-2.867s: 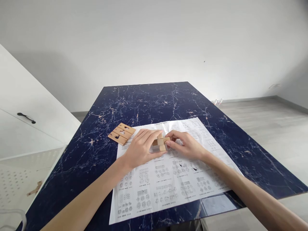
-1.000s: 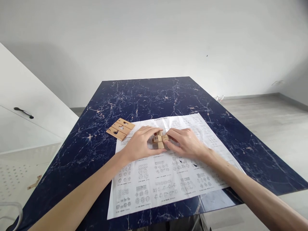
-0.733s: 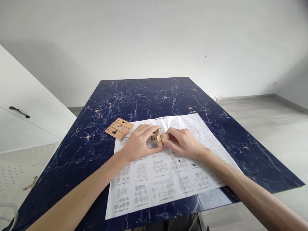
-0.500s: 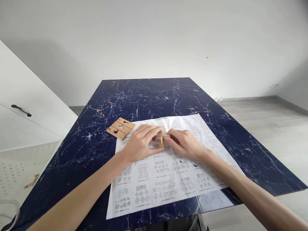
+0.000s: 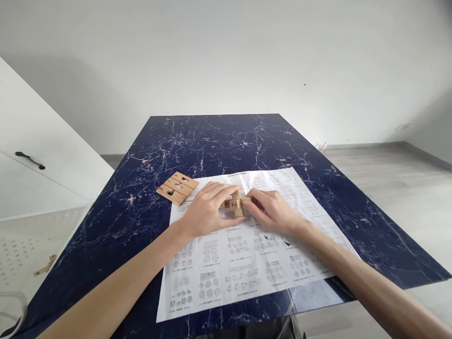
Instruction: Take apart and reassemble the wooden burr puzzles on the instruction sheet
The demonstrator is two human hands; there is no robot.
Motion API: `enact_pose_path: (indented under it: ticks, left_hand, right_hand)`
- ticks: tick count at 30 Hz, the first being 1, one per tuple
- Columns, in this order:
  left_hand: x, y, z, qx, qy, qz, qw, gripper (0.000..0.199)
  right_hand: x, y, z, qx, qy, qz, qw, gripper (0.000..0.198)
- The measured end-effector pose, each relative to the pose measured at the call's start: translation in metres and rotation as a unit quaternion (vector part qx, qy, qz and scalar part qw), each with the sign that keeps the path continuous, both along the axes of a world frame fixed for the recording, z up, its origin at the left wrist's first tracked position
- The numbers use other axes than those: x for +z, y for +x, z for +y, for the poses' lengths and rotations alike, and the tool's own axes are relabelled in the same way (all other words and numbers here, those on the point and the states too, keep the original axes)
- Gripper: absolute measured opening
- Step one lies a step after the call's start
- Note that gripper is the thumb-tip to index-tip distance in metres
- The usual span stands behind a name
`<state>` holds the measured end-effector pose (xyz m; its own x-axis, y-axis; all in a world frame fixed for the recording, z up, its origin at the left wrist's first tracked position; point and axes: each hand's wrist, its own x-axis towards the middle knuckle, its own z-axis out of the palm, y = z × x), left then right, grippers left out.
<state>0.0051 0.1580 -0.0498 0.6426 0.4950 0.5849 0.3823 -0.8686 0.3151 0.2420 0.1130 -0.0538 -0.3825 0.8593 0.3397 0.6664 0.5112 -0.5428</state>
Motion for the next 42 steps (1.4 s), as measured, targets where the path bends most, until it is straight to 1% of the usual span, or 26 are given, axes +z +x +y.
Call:
enact_pose_path:
  ticks: [4, 7, 11, 14, 17, 21, 23, 26, 28, 31, 33, 35, 36, 37, 40, 41, 42]
  left_hand:
    - [-0.001, 0.0, -0.001, -0.005, 0.012, -0.009, 1.0, 0.058]
    - [-0.002, 0.0, -0.001, -0.009, -0.011, -0.014, 1.0, 0.06]
    - [0.0, -0.001, -0.002, -0.025, -0.057, -0.004, 0.998, 0.063]
    - [0.002, 0.0, -0.002, -0.046, -0.076, 0.003, 0.996, 0.063]
    - [0.004, 0.0, -0.002, -0.05, -0.085, 0.003, 0.995, 0.062]
    - [0.003, 0.0, -0.001, -0.043, -0.078, 0.004, 0.996, 0.062]
    - [0.002, 0.0, -0.001, -0.034, -0.06, -0.004, 0.998, 0.061]
    - [0.001, -0.001, -0.002, -0.024, -0.039, -0.031, 0.998, 0.061]
    - [0.002, -0.001, -0.003, -0.013, -0.069, -0.037, 0.997, 0.066]
    - [0.005, -0.001, -0.003, 0.003, -0.163, -0.033, 0.986, 0.073]
    - [0.007, -0.001, -0.002, -0.005, -0.219, -0.036, 0.975, 0.067]
    - [0.009, -0.001, -0.001, -0.021, -0.258, -0.037, 0.965, 0.06]
    - [0.009, -0.001, -0.001, -0.027, -0.273, -0.033, 0.961, 0.061]
    - [0.01, -0.001, -0.001, -0.029, -0.284, -0.028, 0.958, 0.065]
    - [0.011, -0.002, -0.001, -0.027, -0.305, -0.016, 0.952, 0.093]
    - [0.011, -0.002, -0.001, -0.024, -0.31, -0.015, 0.95, 0.098]
    - [0.011, -0.002, -0.001, -0.019, -0.314, -0.016, 0.949, 0.099]
  right_hand:
    - [0.002, 0.003, -0.001, 0.015, 0.016, -0.007, 1.0, 0.025]
    - [0.003, 0.004, 0.0, 0.034, 0.049, -0.032, 0.998, 0.023]
    - [0.003, 0.005, 0.001, 0.055, 0.086, -0.069, 0.992, 0.028]
    - [0.0, 0.007, 0.002, 0.066, 0.092, -0.078, 0.99, 0.033]
    - [-0.001, 0.008, 0.002, 0.06, 0.09, -0.074, 0.991, 0.036]
    - [0.0, 0.007, 0.001, 0.055, 0.061, -0.062, 0.995, 0.034]
    - [0.001, 0.006, 0.0, 0.049, 0.025, -0.043, 0.998, 0.03]
    - [0.004, 0.004, -0.002, 0.043, -0.048, 0.013, 0.998, 0.028]
    - [0.006, 0.004, -0.003, 0.044, -0.094, 0.062, 0.993, 0.029]
    - [0.009, 0.004, -0.004, 0.056, -0.141, 0.126, 0.98, 0.031]
    - [0.011, 0.003, -0.004, 0.075, -0.161, 0.153, 0.972, 0.03]
    - [0.011, 0.001, -0.004, 0.091, -0.173, 0.171, 0.966, 0.027]
    - [0.01, 0.0, -0.004, 0.094, -0.174, 0.179, 0.964, 0.026]
    - [0.008, -0.001, -0.004, 0.092, -0.17, 0.185, 0.964, 0.025]
    - [0.003, -0.002, -0.004, 0.064, -0.141, 0.192, 0.969, 0.024]
    - [0.002, -0.002, -0.004, 0.049, -0.128, 0.188, 0.972, 0.024]
    - [0.001, -0.002, -0.004, 0.035, -0.115, 0.181, 0.976, 0.023]
